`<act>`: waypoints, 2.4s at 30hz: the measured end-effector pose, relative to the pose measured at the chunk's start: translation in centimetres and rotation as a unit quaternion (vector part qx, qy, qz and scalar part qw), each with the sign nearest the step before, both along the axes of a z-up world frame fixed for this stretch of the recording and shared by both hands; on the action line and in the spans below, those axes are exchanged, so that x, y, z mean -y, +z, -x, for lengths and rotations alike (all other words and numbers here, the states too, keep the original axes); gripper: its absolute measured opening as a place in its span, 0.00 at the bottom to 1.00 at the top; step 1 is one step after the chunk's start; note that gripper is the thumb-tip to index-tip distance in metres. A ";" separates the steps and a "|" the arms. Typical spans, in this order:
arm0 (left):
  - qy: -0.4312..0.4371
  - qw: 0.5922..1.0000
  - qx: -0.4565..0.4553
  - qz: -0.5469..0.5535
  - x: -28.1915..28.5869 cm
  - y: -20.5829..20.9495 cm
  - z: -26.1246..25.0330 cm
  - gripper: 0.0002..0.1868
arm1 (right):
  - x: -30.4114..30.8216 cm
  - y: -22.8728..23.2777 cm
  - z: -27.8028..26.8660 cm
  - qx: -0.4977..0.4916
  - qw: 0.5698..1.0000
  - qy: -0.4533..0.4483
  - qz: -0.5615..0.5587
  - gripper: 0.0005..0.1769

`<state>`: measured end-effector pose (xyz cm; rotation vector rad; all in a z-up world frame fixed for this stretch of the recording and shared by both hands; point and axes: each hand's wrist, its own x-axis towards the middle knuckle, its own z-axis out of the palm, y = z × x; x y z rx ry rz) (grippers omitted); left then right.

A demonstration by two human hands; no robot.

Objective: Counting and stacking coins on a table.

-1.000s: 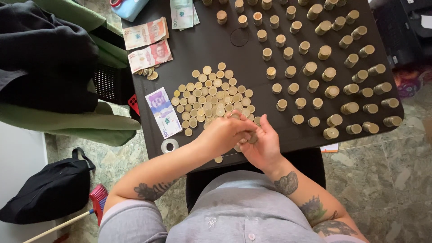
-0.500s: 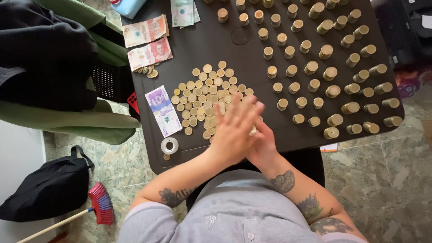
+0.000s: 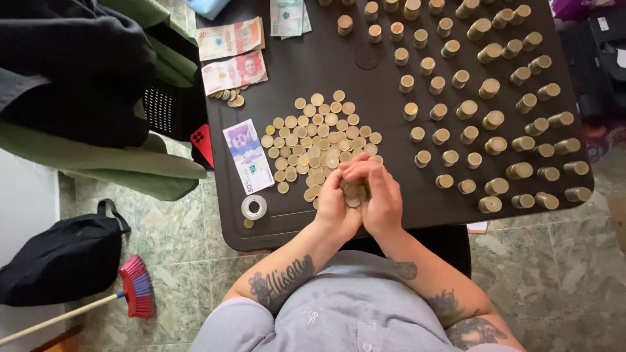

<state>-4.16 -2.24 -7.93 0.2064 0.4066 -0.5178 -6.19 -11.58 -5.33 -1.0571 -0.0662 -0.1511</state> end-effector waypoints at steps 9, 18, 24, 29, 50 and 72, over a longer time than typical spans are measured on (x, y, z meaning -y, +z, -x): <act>0.001 0.998 -0.013 0.060 0.0 -2.9 0.3 0.17 | 1.1 3.3 -0.1 0.111 0.948 -0.106 0.278 0.15; -0.015 0.997 -0.067 0.034 0.9 0.0 -0.7 0.17 | 1.1 1.6 1.7 0.035 0.858 -0.165 0.486 0.15; 0.057 0.995 -0.062 0.057 -2.5 -0.8 -4.0 0.12 | 5.7 -0.4 2.5 -0.075 0.893 -0.182 0.405 0.07; 0.049 0.992 -0.068 0.097 -3.6 0.7 -3.7 0.14 | 6.7 1.2 3.9 -0.086 0.866 -0.170 0.462 0.06; -0.087 0.996 -0.016 0.030 -3.2 -0.9 -0.3 0.21 | 6.9 -0.3 1.5 -0.266 0.939 -0.018 0.215 0.10; -0.214 0.970 0.115 0.025 -5.6 1.2 -0.1 0.31 | 5.8 2.1 0.6 -0.154 0.918 0.025 0.365 0.08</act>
